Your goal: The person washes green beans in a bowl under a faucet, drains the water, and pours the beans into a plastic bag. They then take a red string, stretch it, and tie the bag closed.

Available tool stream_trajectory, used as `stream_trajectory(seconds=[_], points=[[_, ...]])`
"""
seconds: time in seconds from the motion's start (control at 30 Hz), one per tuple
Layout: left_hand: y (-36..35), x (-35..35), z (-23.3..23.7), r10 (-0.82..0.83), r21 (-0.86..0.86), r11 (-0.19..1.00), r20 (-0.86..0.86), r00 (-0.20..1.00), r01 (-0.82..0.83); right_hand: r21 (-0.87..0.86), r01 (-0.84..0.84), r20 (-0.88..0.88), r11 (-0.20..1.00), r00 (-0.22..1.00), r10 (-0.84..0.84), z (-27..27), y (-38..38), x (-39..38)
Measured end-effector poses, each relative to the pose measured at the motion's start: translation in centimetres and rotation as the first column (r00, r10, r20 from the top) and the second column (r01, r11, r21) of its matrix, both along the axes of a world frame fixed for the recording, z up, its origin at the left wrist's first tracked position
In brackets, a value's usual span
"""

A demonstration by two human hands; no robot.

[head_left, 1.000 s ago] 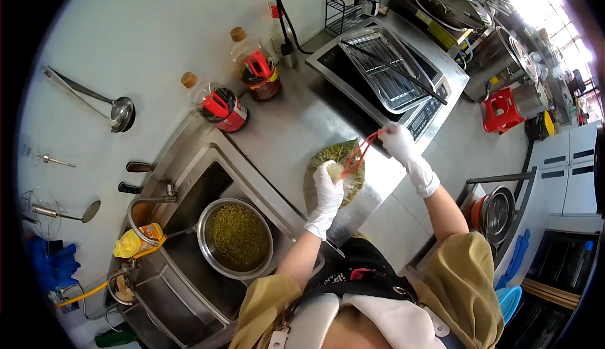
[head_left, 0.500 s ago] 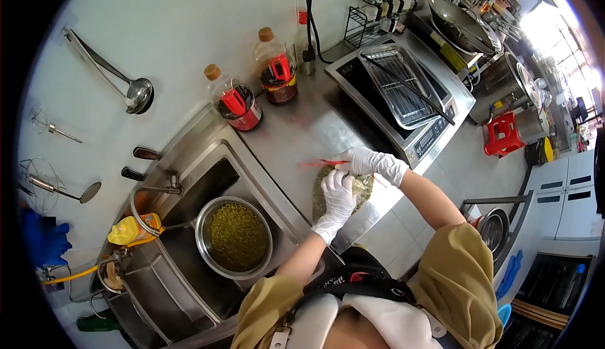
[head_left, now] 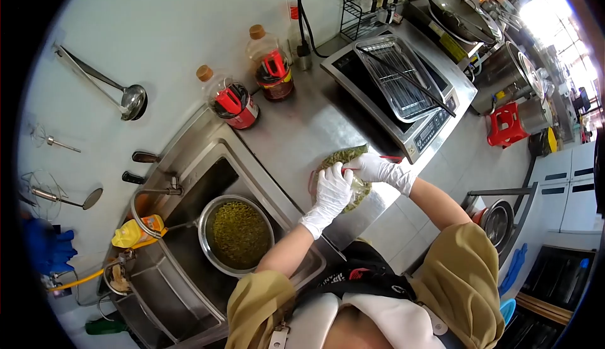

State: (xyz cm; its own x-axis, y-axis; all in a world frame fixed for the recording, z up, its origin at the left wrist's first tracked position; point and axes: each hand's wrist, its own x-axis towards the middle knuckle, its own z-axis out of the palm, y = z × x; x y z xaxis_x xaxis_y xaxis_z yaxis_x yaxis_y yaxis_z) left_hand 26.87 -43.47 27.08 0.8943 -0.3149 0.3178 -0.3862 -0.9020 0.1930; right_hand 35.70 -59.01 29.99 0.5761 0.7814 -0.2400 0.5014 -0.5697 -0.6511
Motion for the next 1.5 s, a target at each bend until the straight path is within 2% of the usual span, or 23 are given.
stream_trajectory(seconds=[0.07, 0.17, 0.27, 0.33, 0.37, 0.4, 0.43, 0.5, 0.53, 0.6, 0.67, 0.77, 0.8, 0.9, 0.93, 1.03, 1.1, 1.13, 1.2, 1.23, 1.3, 1.47, 1.5], points=[[0.3, 0.1, 1.1, -0.024, 0.084, 0.996, -0.112, 0.993, 0.034, -0.025, 0.082, -0.049, 0.996, 0.995, -0.083, -0.3, -0.3, -0.8], [0.3, 0.5, 1.5, -0.035, 0.151, 0.987, -0.135, 0.990, 0.056, 0.162, 0.233, 0.062, 0.959, 0.967, -0.246, -2.1, -1.7, -1.9], [0.0, 0.8, 2.2, -0.042, 0.197, 0.978, -0.153, 0.987, 0.072, 0.108, 0.402, 0.067, 0.909, 0.909, -0.411, 0.1, -2.3, -4.2], [-0.1, 0.9, 2.4, -0.027, 0.133, 0.990, -0.176, 0.984, 0.051, 0.096, 0.461, 0.096, 0.882, 0.878, -0.469, -1.6, -2.7, -5.9], [-0.1, 0.7, 2.8, -0.020, 0.002, 1.000, -0.276, 0.961, 0.021, 0.318, 0.494, 0.032, 0.809, 0.848, -0.530, -3.0, -2.5, -6.6], [0.2, 0.9, 2.3, -0.026, 0.003, 1.000, -0.274, 0.961, 0.028, 0.520, 0.508, -0.045, 0.687, 0.819, -0.572, -3.8, -2.3, -7.4], [0.5, 1.1, 1.5, -0.057, -0.205, 0.979, -0.288, 0.956, -0.003, 0.529, 0.618, -0.183, 0.582, 0.752, -0.633, -3.8, -1.5, -8.4], [1.1, 1.3, 0.4, -0.109, -0.533, 0.845, -0.255, 0.961, -0.046, 0.451, 0.714, -0.226, 0.535, 0.671, -0.706, -4.0, -0.3, -8.5], [1.0, 1.2, 0.2, -0.110, -0.525, 0.850, -0.255, 0.961, -0.042, 0.364, 0.796, -0.260, 0.484, 0.586, -0.767, -4.1, 0.2, -8.5], [0.8, 0.8, -0.2, -0.046, -0.514, 0.854, -0.227, 0.973, -0.080, 0.432, 0.778, -0.180, 0.457, 0.571, -0.801, -3.2, 0.9, -8.7], [0.6, 0.8, -1.4, -0.031, -0.440, 0.898, -0.119, 0.992, -0.025, 0.278, 0.822, -0.117, 0.497, 0.543, -0.832, -0.2, 1.0, -9.0], [0.2, 0.4, -1.6, 0.014, -0.376, 0.925, -0.123, 0.992, -0.059, 0.278, 0.776, -0.074, 0.567, 0.606, -0.792, 3.5, 2.0, -10.5], [0.2, 0.4, -1.5, 0.052, -0.356, 0.928, -0.178, 0.983, -0.114, 0.367, 0.757, 0.065, 0.541, 0.559, -0.827, 0.9, 2.7, -11.1], [0.4, 0.7, -1.2, 0.103, -0.358, 0.914, -0.245, 0.964, -0.189, 0.474, 0.817, -0.129, 0.328, 0.433, -0.892, -1.0, 5.0, -13.0], [0.5, 0.9, -1.0, 0.113, -0.385, 0.899, -0.258, 0.959, -0.210, 0.474, 0.817, -0.133, 0.327, 0.434, -0.891, -1.2, 5.4, -13.5], [0.9, 1.9, 1.1, 0.138, -0.254, 0.916, -0.524, 0.841, -0.309, 0.413, 0.742, 0.174, 0.528, 0.505, -0.846, -1.2, 6.0, -14.2], [1.4, 2.9, 2.5, 0.138, -0.151, 0.937, -0.670, 0.729, -0.316, 0.385, 0.733, 0.199, 0.560, 0.527, -0.826, -1.3, 6.3, -14.2], [1.8, 3.6, 3.3, 0.045, -0.207, 0.923, -0.778, 0.627, -0.323, 0.356, 0.719, 0.229, 0.597, 0.553, -0.801, -1.4, 6.3, -14.2], [2.4, 4.5, 2.1, -0.038, -0.274, 0.878, -0.857, 0.515, -0.392, 0.380, 0.689, 0.264, 0.617, 0.558, -0.787, -1.6, 6.3, -14.1], [2.3, 4.7, 2.1, -0.037, -0.271, 0.881, -0.856, 0.515, -0.388, 0.383, 0.678, 0.273, 0.628, 0.567, -0.778, -1.9, 6.3, -14.2], [2.2, 4.9, 2.7, -0.051, -0.222, 0.857, -0.934, 0.354, -0.464, 0.387, 0.668, 0.280, 0.636, 0.571, -0.771, -2.1, 5.9, -14.5], [2.3, 5.3, 4.3, -0.099, -0.222, 0.877, -0.952, 0.291, -0.426, 0.462, 0.657, 0.272, 0.595, 0.534, -0.800, -2.8, 5.0, -15.2], [2.4, 5.2, 4.0, -0.102, -0.248, 0.878, -0.933, 0.346, -0.410, 0.463, 0.659, 0.270, 0.593, 0.532, -0.802, -2.8, 5.0, -15.2]])
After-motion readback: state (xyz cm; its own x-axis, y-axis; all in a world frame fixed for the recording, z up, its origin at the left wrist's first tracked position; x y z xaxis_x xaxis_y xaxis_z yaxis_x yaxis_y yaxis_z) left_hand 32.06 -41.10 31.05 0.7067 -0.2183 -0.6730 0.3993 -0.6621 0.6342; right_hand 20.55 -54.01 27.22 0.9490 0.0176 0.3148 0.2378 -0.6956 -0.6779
